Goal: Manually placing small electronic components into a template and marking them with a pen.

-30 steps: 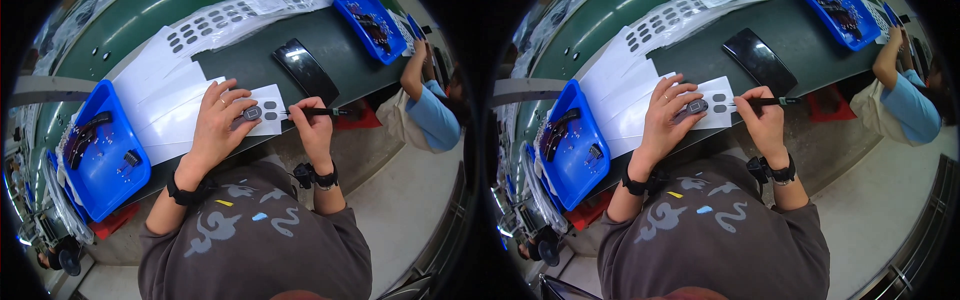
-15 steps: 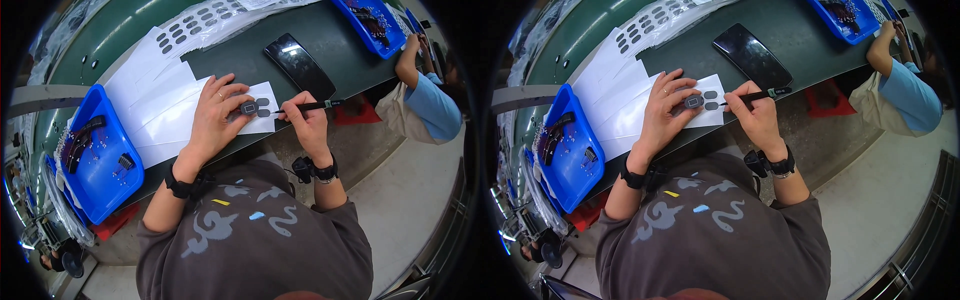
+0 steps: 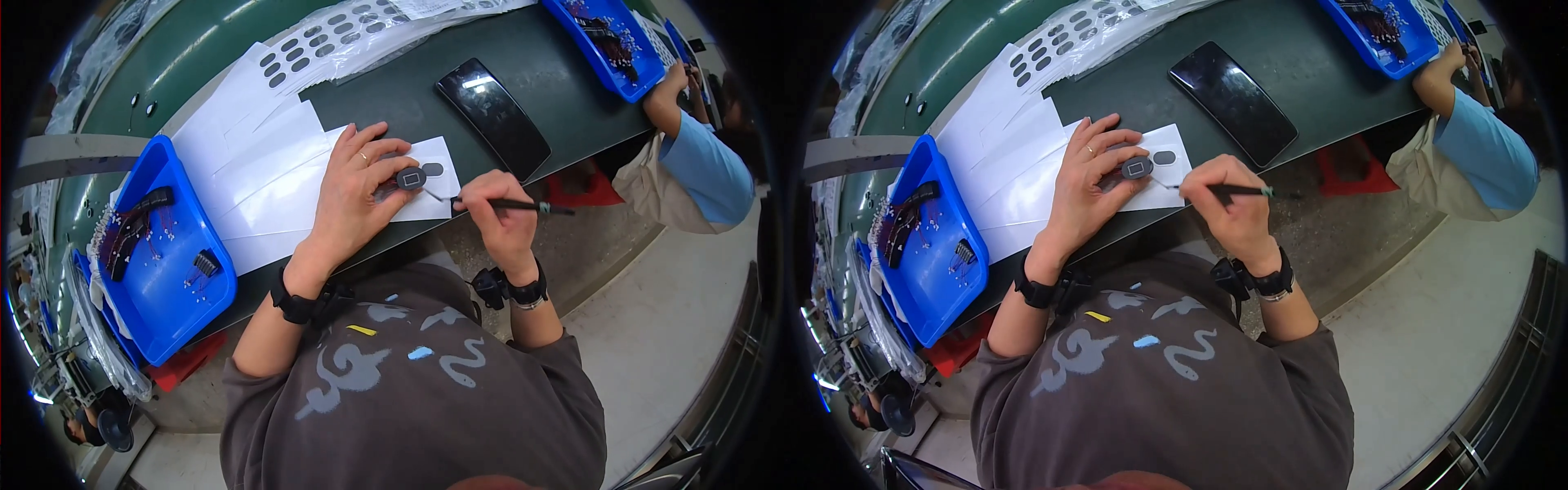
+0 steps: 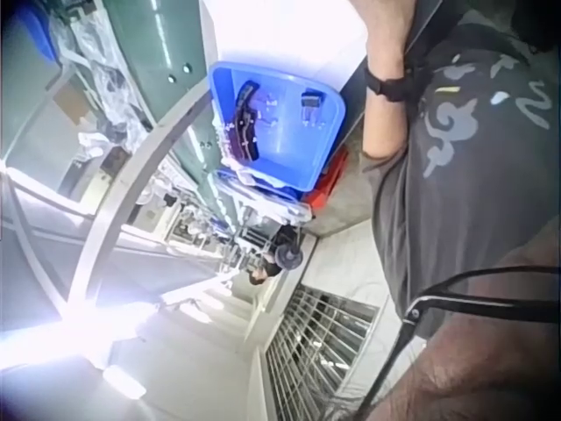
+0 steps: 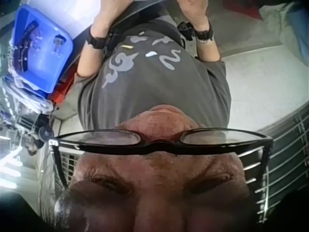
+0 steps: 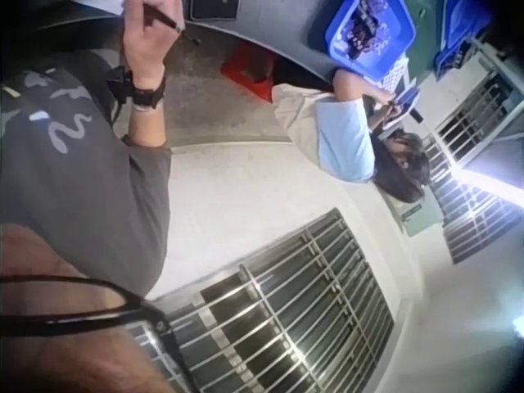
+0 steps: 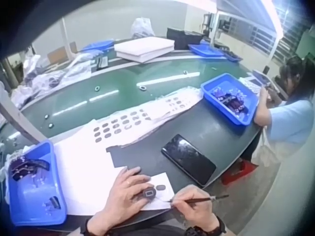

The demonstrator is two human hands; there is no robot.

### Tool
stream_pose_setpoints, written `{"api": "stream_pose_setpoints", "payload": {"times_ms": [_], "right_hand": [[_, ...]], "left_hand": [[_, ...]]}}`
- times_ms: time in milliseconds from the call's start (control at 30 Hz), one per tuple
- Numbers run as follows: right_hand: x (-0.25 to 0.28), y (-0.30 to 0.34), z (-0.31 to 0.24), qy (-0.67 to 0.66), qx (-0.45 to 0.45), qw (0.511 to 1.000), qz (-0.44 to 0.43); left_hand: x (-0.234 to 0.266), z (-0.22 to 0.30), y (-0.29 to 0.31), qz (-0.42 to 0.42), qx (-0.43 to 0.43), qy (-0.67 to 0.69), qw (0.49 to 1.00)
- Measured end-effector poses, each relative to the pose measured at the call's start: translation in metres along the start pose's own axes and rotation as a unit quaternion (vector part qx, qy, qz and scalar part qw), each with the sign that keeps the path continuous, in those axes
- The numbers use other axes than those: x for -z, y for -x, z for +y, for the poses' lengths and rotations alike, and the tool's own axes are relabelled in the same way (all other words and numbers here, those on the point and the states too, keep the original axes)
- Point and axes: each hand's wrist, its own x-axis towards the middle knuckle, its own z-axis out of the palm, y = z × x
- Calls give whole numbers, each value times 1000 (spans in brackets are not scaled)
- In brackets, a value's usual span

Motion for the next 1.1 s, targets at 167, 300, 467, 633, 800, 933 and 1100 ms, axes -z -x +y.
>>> {"api": "stream_pose_setpoints", "payload": {"times_ms": [167, 300, 467, 633, 800, 933, 1100], "right_hand": [[-16, -11, -15, -243, -127, 957, 98], [-23, -26, -16, -351, -237, 902, 88], [-18, -30, -8, -344, -246, 904, 61], [-17, -31, -8, -326, -261, 907, 49], [-18, -32, -12, -305, -258, 915, 53], [-17, -30, -7, -297, -260, 917, 48], [-16, -29, -4, -290, -258, 920, 44]], "left_hand": [[0, 4, -1, 7, -2, 11, 1000], [1, 0, 0, 3, 1, 26, 1000], [0, -2, 1, 6, -8, 41, 999], [1, -2, 0, 7, -6, 47, 999], [2, -3, 1, -9, 4, 46, 999], [1, -2, 0, -7, -2, 46, 999], [2, -2, 1, -7, -2, 44, 999]]}}
